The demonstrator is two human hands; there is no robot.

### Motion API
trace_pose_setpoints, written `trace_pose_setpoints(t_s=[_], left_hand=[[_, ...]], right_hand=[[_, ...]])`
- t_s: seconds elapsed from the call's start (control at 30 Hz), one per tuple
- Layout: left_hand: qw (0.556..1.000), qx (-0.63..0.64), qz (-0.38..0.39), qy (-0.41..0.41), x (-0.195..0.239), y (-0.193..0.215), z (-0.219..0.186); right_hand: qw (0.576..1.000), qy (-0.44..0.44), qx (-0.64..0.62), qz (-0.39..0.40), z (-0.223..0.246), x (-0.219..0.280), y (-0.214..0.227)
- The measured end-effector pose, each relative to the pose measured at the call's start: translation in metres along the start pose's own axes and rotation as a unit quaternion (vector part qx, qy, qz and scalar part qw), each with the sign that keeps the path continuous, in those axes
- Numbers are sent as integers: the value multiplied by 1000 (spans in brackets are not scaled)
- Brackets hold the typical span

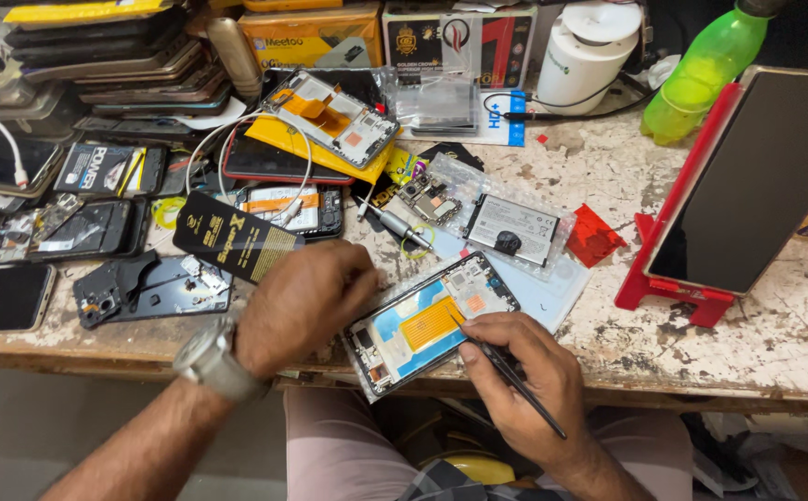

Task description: The person uses tweezers to peel and remove adhesive tape from the interior of a disassembled smartphone. The person repeatedly lifts and scrapes tape sections from the phone's internal frame and battery area.

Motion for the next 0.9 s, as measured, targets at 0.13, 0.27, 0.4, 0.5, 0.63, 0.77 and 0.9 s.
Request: trace_pose_setpoints(t_s=[0.13, 0.27, 0.4, 0.5, 0.63, 0.77, 0.9], left_hand=[[995, -43, 17, -91, 10, -4, -13], [984, -136, 69, -92, 12, -5, -19], [974, -177, 116, -75, 6, -5, -26], [969, -197, 118, -93, 4, -5, -32], [951, -258, 144, -95, -1, -9, -43], [954, -236, 183, -43, -16, -7, -48], [947, -217, 233, 32, -30, -4, -49]], right_hand=[[1000, 17, -3, -3, 0, 1, 1], [1000, 19, 5, -5, 1, 1, 0], [1000, 25, -4, -4, 2, 0, 2], [999, 33, -18, -2, 2, 0, 3], [999, 25, -30, -7, 2, 0, 3], [998, 14, -53, -25, 0, 1, 3], [998, 15, -57, -36, -1, 1, 5]])
Point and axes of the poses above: each hand's wrist, its own x-axis away from the middle knuckle, its own y-axis out of the back of the hand, z = x × y, the point moved 1 cm from there along -x, towards the middle knuckle, and after that the axes turned 3 degrees about z, right-handed, at the moved point
